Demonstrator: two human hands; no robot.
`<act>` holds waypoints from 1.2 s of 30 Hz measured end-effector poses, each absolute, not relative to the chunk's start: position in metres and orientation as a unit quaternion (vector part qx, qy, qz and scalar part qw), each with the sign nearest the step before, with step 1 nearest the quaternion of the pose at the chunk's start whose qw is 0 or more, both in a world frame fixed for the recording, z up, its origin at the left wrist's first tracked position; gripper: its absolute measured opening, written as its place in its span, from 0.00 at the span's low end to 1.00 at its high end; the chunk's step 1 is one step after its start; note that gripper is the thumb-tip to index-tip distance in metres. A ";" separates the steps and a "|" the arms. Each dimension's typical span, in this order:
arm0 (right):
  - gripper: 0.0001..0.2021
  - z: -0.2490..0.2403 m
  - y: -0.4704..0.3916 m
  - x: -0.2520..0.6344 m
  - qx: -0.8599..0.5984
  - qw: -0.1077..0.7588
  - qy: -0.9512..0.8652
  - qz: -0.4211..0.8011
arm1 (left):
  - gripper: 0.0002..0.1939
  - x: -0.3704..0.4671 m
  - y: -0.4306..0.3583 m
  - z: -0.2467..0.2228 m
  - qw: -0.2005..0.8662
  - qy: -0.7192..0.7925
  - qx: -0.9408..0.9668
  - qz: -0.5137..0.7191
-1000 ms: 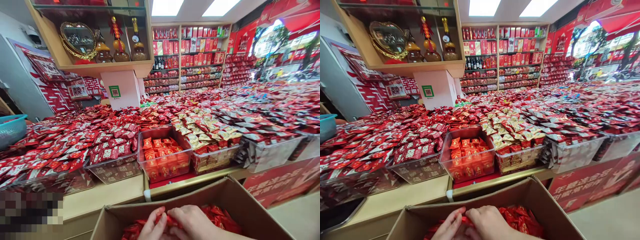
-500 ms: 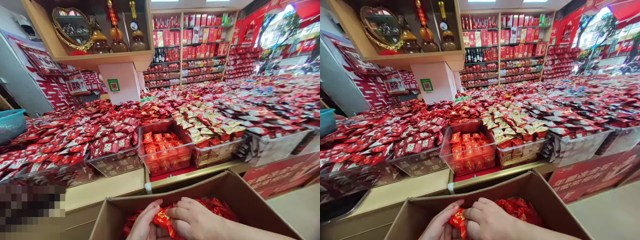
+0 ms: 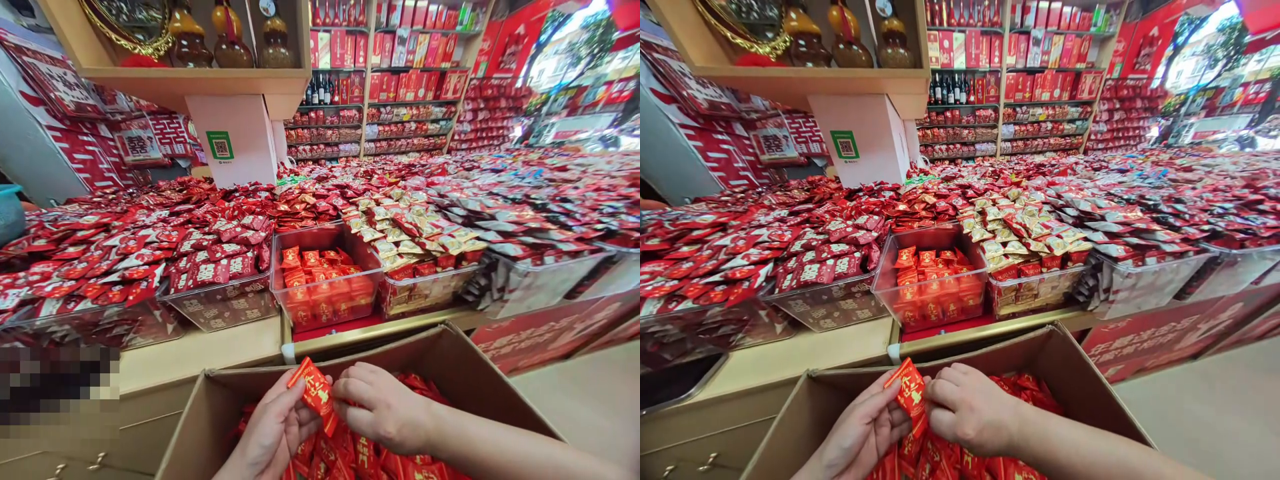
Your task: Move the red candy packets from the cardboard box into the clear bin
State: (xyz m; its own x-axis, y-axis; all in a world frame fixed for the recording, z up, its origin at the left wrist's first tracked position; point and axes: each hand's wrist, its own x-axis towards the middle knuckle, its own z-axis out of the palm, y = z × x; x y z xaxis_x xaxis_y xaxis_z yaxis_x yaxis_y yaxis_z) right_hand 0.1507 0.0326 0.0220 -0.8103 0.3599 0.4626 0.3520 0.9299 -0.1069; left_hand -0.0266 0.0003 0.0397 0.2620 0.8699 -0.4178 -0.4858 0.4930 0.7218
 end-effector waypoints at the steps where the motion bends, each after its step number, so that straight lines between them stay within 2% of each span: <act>1: 0.09 0.026 0.031 0.151 -0.185 0.249 -0.951 0.013 | 0.09 -0.028 0.000 0.041 0.767 0.399 0.232 0.446; 5: 0.08 0.063 0.025 0.155 -0.149 0.300 -0.942 0.022 | 0.15 -0.035 0.001 0.043 0.806 0.332 0.220 0.438; 9: 0.06 0.118 0.050 0.155 -0.183 0.403 -0.897 -0.026 | 0.17 -0.040 0.004 0.040 0.786 0.362 0.239 0.441; 11: 0.05 0.138 0.078 0.148 -0.209 0.410 -0.886 -0.061 | 0.18 -0.039 0.005 0.038 0.777 0.377 0.247 0.440; 14: 0.03 0.153 0.128 0.130 -0.232 0.326 -0.916 -0.035 | 0.17 -0.037 0.004 0.036 0.777 0.383 0.253 0.431; 17: 0.01 0.153 0.164 0.109 -0.232 0.210 -0.950 0.015 | 0.17 -0.037 0.003 0.034 0.776 0.395 0.256 0.419; 19: 0.01 0.150 0.176 0.097 -0.227 0.161 -0.960 0.021 | 0.17 -0.037 0.004 0.033 0.772 0.401 0.258 0.421; 25: 0.02 0.145 0.184 0.079 -0.225 0.085 -0.970 -0.014 | 0.18 -0.037 0.005 0.030 0.775 0.401 0.266 0.409; 29: 0.06 0.140 0.190 0.077 -0.250 -0.002 -0.968 0.035 | 0.19 -0.034 0.003 0.027 0.782 0.402 0.279 0.386; 36: 0.11 0.135 0.194 0.076 -0.277 -0.025 -0.958 0.066 | 0.17 -0.033 0.002 0.024 0.784 0.413 0.312 0.344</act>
